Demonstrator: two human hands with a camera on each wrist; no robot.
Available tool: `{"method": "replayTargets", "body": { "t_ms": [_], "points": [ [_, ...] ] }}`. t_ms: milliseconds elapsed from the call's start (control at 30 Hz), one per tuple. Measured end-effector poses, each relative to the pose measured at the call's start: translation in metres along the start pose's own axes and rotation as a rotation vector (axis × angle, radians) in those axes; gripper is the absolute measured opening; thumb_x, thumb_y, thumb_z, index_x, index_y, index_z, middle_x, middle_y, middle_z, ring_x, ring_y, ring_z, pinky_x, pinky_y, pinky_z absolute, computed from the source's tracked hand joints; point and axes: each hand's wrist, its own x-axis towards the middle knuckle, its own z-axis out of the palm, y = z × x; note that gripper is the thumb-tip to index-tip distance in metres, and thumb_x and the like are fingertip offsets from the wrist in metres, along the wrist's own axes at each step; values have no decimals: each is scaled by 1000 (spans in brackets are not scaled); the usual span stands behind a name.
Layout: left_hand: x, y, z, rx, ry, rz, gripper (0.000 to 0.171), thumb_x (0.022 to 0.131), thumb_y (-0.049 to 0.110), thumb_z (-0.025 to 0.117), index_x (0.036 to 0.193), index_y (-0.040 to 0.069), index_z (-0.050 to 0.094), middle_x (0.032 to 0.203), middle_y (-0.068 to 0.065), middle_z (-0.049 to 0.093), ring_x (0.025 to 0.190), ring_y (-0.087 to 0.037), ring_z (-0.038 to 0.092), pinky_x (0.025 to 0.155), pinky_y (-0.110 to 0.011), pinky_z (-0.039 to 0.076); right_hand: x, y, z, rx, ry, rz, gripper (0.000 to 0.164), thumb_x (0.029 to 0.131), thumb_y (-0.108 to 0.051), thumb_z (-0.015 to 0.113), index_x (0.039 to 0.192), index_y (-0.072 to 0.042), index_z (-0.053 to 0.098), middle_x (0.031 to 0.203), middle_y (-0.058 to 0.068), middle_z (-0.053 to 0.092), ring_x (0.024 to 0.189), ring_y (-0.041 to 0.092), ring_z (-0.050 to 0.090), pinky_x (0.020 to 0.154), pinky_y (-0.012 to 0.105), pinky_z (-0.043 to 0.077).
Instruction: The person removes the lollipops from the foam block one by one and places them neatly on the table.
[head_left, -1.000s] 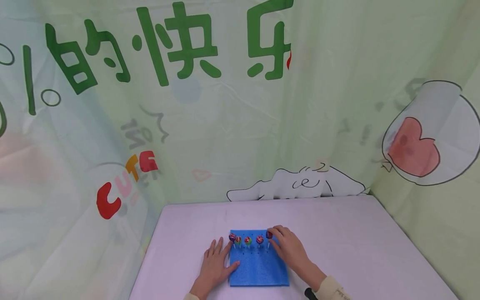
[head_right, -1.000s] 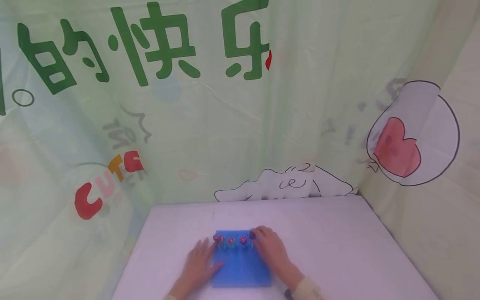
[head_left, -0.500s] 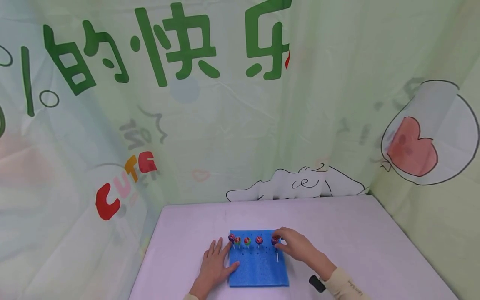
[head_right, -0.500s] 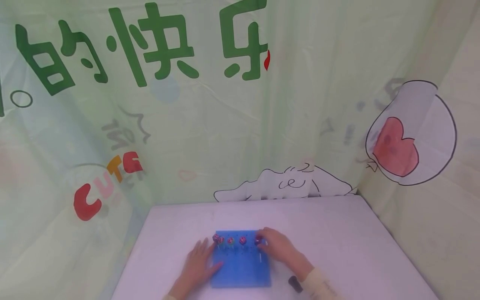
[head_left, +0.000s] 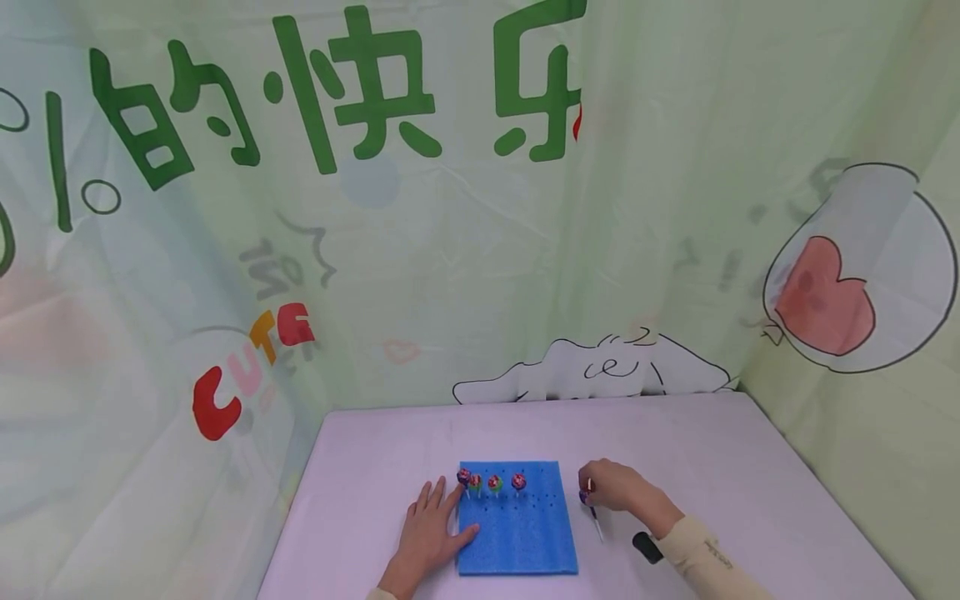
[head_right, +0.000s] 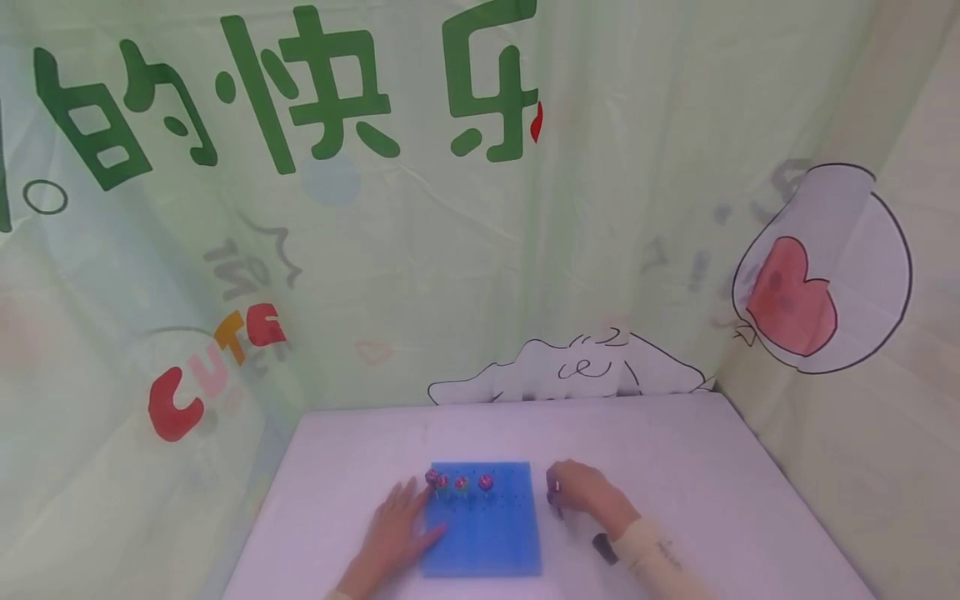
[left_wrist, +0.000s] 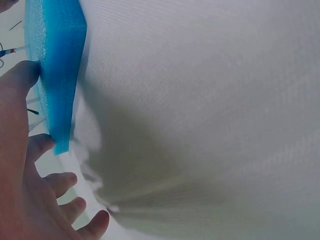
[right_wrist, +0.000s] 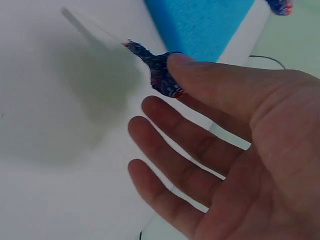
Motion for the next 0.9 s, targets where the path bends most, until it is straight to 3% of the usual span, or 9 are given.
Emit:
{"method": "replayTargets", "body": {
  "t_ms": [500,900],
  "points": [
    [1,0,0,-12,-3,-2,94,82,89,40,152,27,45,162,-13,36,151,-41,28,112,-64,35,9,15,12,-31,-52,107,8,85,-6,77,92,-8,72,87,5,66,79,21,57,78,45,56],
    [3,-3,5,-3,1,-5,96,80,92,36,152,28,44,163,-12,35,151,-41,28,112,-66,35,9,16,14,9,-50,104,8,86,-5,75,93,-6,72,87,6,67,77,21,57,76,44,56]
  ]
}}
